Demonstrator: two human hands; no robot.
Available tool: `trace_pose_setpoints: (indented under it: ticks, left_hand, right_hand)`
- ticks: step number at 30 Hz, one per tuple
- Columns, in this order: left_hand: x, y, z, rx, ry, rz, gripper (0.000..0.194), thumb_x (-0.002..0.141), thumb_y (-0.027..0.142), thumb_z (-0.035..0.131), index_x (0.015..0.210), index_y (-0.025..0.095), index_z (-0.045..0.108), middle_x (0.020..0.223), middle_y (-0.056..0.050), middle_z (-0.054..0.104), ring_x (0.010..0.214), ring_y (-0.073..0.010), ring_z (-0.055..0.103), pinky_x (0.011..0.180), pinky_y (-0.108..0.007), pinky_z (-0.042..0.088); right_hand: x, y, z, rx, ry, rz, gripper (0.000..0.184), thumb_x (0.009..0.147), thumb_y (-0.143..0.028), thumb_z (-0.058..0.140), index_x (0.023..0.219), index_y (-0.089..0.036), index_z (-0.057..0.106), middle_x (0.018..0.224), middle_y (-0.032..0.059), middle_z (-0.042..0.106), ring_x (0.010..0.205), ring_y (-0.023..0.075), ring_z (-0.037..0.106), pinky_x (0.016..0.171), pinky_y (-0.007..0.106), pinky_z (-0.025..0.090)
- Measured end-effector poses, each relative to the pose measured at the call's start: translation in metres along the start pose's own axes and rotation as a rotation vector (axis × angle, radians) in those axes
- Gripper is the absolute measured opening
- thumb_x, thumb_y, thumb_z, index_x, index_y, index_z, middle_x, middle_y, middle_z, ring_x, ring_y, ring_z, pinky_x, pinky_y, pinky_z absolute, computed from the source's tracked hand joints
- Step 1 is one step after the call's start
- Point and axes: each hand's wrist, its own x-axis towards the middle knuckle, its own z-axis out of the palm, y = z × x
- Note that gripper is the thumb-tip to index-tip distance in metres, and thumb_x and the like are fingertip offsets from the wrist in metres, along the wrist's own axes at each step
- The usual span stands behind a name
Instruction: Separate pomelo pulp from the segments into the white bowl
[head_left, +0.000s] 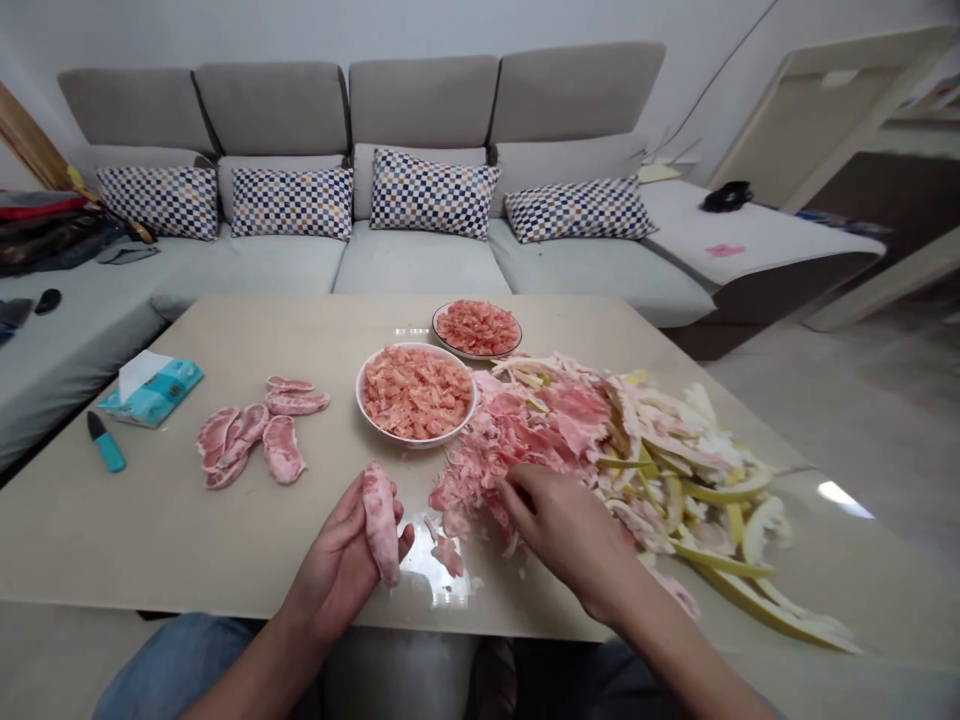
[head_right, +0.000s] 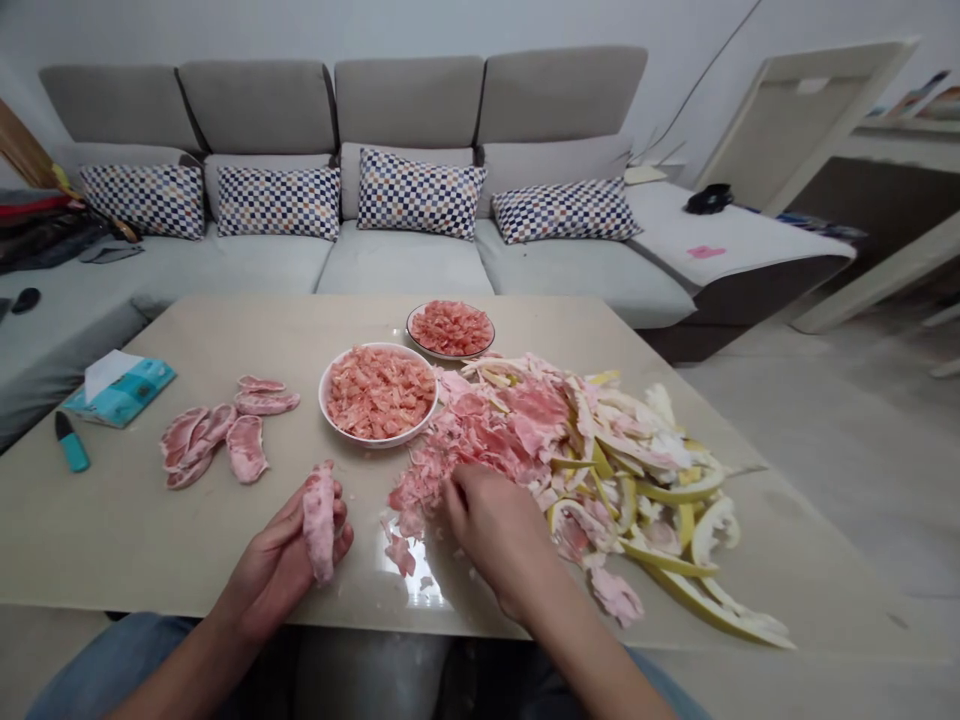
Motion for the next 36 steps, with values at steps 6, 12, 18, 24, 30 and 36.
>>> trace_pose_setpoints:
  ticks: [6, 12, 18, 24, 30, 36]
  left_hand:
    - [0.003, 0.000, 0.002, 0.022, 0.051, 0.059, 0.041, 0.084, 0.011, 0.061, 0.123, 0.026, 0.056, 0.107, -0.004, 0.065, 0.090, -0.0156, 0.066, 0.092, -0.041, 0.051]
    - [-0.001, -0.007, 0.008, 0.097, 0.052, 0.204, 0.053, 0.080, 0.012, 0.068, 0.127, 0.030, 0.050, 0.104, -0.002, 0.063, 0.091, -0.0165, 0.065, 0.092, -0.039, 0.049]
    - [-0.011, -0.011, 0.017, 0.227, 0.068, 0.281, 0.060, 0.077, 0.020, 0.075, 0.127, 0.033, 0.045, 0.106, -0.003, 0.064, 0.097, -0.0189, 0.064, 0.087, -0.033, 0.048]
    - [-0.020, -0.016, 0.018, 0.332, 0.059, 0.378, 0.055, 0.073, 0.024, 0.078, 0.117, 0.032, 0.045, 0.093, -0.001, 0.064, 0.088, -0.0188, 0.064, 0.084, -0.034, 0.048]
    - [-0.019, -0.017, 0.013, 0.341, 0.040, 0.417, 0.051, 0.075, 0.024, 0.076, 0.117, 0.034, 0.048, 0.096, -0.001, 0.064, 0.087, -0.0176, 0.064, 0.085, -0.033, 0.048]
    - [-0.015, -0.005, 0.014, 0.249, 0.081, 0.313, 0.060, 0.073, 0.021, 0.078, 0.122, 0.035, 0.046, 0.107, -0.002, 0.062, 0.101, -0.0211, 0.063, 0.091, -0.035, 0.048]
  right_hand:
    - [-0.006, -0.010, 0.009, 0.071, -0.096, -0.070, 0.027, 0.090, -0.021, 0.048, 0.073, -0.019, 0.068, 0.069, 0.0069, 0.071, 0.061, 0.0187, 0.065, 0.053, 0.025, 0.038]
    - [-0.024, -0.054, 0.026, 0.575, -0.104, -0.202, 0.018, 0.088, -0.022, 0.055, 0.095, -0.020, 0.072, 0.084, 0.0051, 0.072, 0.068, 0.0158, 0.064, 0.065, 0.026, 0.048]
    - [-0.027, -0.070, 0.041, 0.582, -0.024, -0.103, 0.003, 0.073, -0.016, 0.065, 0.071, -0.018, 0.066, 0.064, -0.0004, 0.062, 0.053, 0.0116, 0.053, 0.052, 0.022, 0.040]
    - [-0.030, -0.076, 0.044, 0.580, -0.074, -0.081, 0.015, 0.065, -0.006, 0.058, 0.056, -0.017, 0.053, 0.051, -0.0052, 0.049, 0.047, 0.0087, 0.044, 0.047, 0.020, 0.031]
    - [-0.029, -0.075, 0.042, 0.710, -0.045, -0.063, 0.014, 0.064, -0.005, 0.056, 0.055, -0.016, 0.058, 0.049, -0.0058, 0.048, 0.046, 0.0074, 0.041, 0.045, 0.018, 0.028]
    - [-0.024, -0.074, 0.031, 0.910, -0.198, -0.011, 0.014, 0.074, -0.017, 0.057, 0.072, -0.015, 0.071, 0.052, -0.0038, 0.054, 0.047, 0.0080, 0.044, 0.044, 0.017, 0.034]
